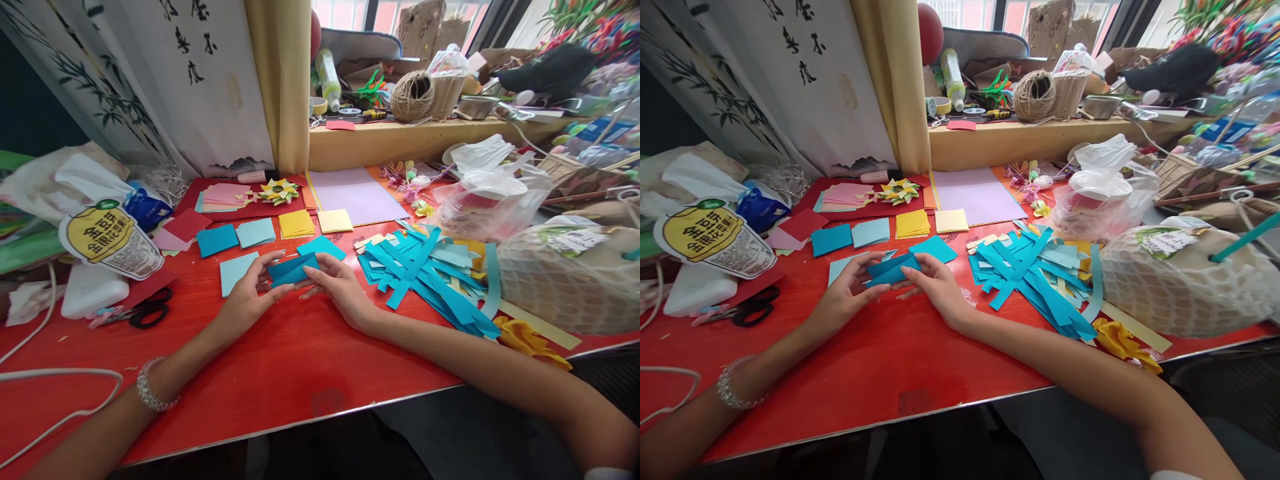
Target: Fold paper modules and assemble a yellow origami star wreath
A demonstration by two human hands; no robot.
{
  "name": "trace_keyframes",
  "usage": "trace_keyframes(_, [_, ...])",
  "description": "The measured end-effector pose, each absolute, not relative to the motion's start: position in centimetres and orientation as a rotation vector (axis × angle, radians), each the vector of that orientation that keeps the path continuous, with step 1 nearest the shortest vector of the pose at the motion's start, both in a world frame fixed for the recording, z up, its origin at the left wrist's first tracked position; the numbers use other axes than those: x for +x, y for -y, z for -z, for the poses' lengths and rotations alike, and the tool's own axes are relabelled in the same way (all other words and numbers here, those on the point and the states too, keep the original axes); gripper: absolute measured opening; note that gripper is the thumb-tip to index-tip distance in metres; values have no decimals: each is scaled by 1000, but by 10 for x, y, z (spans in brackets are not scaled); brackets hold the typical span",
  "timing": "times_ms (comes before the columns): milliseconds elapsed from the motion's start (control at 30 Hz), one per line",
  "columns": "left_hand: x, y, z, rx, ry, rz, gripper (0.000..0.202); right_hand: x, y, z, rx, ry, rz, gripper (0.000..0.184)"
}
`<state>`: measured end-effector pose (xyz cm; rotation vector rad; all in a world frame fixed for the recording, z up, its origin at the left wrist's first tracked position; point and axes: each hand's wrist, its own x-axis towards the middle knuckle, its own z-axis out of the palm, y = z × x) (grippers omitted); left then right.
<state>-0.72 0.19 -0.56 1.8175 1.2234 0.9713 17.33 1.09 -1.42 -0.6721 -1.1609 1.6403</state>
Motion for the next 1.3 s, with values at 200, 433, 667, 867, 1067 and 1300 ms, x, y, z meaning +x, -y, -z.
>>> trace_keyframes(200, [-7, -1, -1, 1658, -1161, -1058, 36, 174, -9, 11, -693, 1254, -1624, 17])
trace_keyframes(433, [-3, 2, -6, 1555, -1204, -1142, 30, 174, -8, 10, -719, 1257, -1595, 17])
trace_keyframes(667, [0, 4, -8, 1516, -1211, -1193, 26, 175, -7, 7, -741, 1265, -1579, 17])
trace_keyframes(867, [0, 5, -8, 1523, -1237, -1185, 23, 176, -8, 8, -750, 1263, -1576, 21])
trace_keyframes(1067, [0, 4, -7, 1497, -1232, -1209, 25, 173, -5, 8, -739, 1294, -1566, 19])
trace_keyframes(1300, [0, 4, -6, 1481, -1229, -1193, 22, 172, -2, 6, -762, 1304, -1566, 16])
